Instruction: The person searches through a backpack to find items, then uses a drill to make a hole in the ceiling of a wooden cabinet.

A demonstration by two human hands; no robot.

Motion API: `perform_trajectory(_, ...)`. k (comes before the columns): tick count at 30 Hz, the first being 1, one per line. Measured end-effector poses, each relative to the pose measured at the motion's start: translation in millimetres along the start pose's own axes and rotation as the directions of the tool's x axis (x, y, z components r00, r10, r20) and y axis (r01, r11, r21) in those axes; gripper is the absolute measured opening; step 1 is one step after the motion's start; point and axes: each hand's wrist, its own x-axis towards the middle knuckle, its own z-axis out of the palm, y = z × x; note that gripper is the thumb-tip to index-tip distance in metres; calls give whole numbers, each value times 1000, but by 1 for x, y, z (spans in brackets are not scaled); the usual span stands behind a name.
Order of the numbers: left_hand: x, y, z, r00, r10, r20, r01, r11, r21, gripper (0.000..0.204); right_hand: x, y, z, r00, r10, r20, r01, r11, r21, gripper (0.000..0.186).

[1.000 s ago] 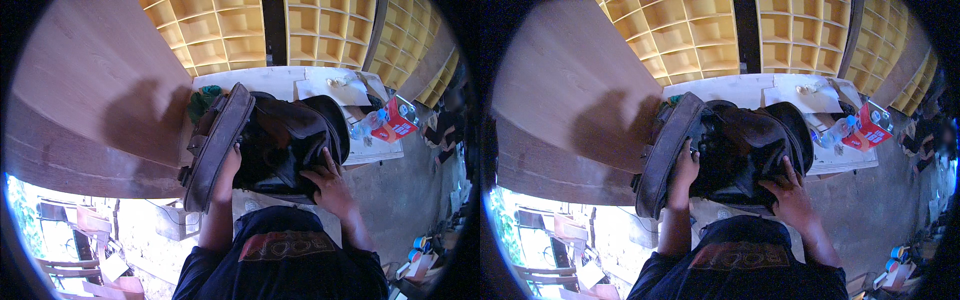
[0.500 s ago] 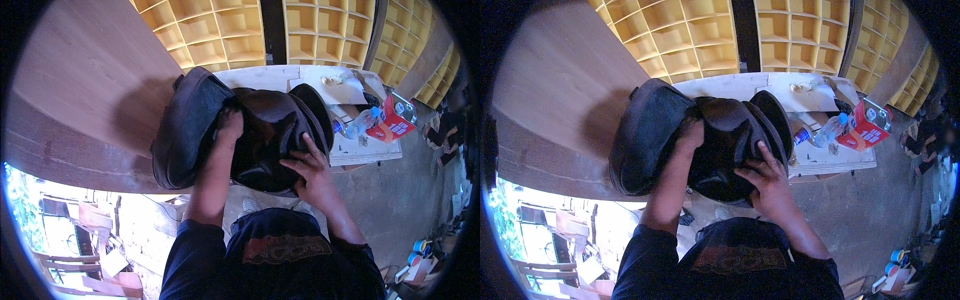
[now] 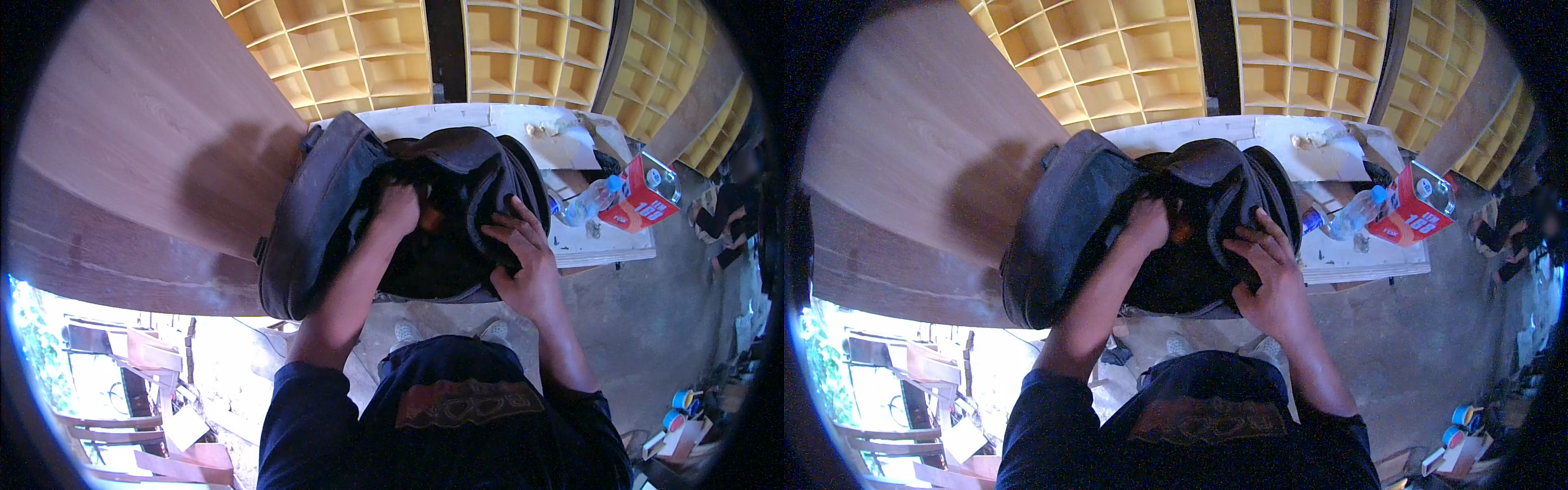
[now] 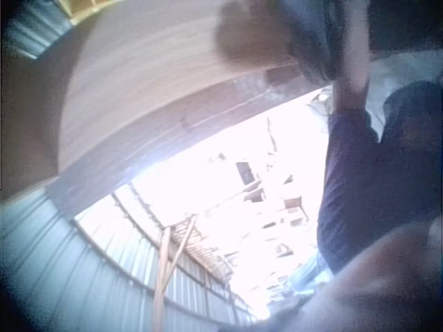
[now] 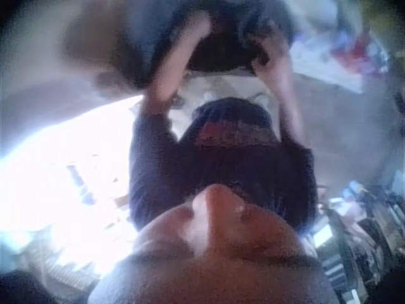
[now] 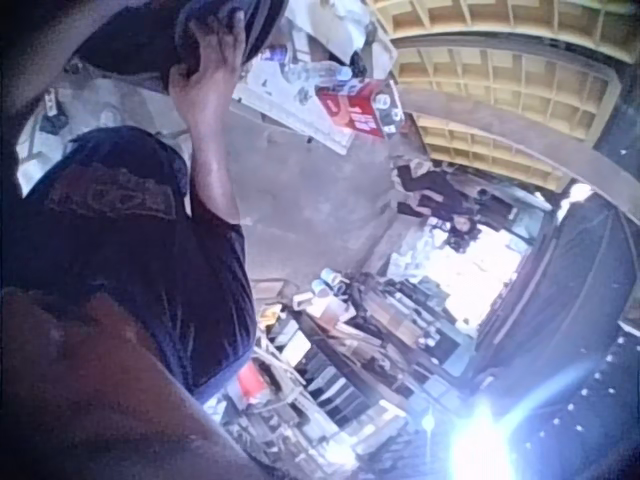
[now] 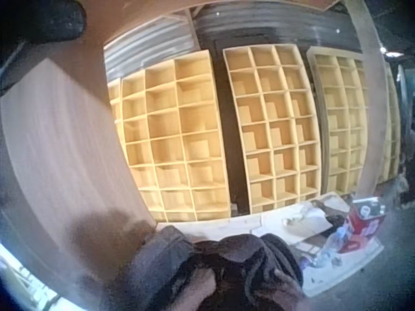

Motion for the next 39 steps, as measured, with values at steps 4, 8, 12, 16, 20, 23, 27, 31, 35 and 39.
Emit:
perform_trajectory(4, -38, 3, -48, 950, -293, 111, 313, 872, -376, 59, 3, 1, 2, 1000, -8, -11, 8, 1000, -25, 55)
perform_trajectory(8, -92, 43, -149, 877, -480, -39, 370, 724, -583, 52, 3, 4, 5, 1000, -5, -15, 3, 996, -92, 53)
perform_trajectory(12, -138, 68, -198, 864, -411, -290, 129, 739, -662, 48, 16, -5, 2, 999, -37, 6, 37, 993, -113, 54)
perform_trajectory(16, -194, 48, -209, 454, -668, -589, 120, 701, -703, 67, 37, -18, 2, 992, -110, 55, 118, 980, -158, 55)
perform_trajectory(20, -223, -8, -268, -23, -851, -524, -155, 521, -839, 75, 40, -29, 8, 984, -147, 100, 165, 964, -209, 56)
perform_trajectory(23, -228, -75, -257, 143, -878, -456, 6, 462, -887, 72, 35, -25, 10, 986, -144, 84, 156, 973, -172, 57)
perform_trajectory(27, -230, -186, -133, 303, -922, -242, 181, 305, -935, 64, 27, -27, 13, 975, -182, -128, 149, 961, -234, 64)
perform_trajectory(31, -227, -185, -40, 320, -947, -17, 307, 121, -944, 59, 17, -31, 18, 935, 69, -347, -170, 948, -271, 89)
perform_trajectory(35, -227, -172, 1, 322, -943, 81, 320, 28, -947, 55, 15, -31, 18, 936, 203, -287, -206, 978, 20, 92)
perform_trajectory(39, -226, -168, 19, 319, -941, 110, 295, -12, -955, 52, 18, -31, 29, 943, 201, -266, -208, 978, -1, 91)
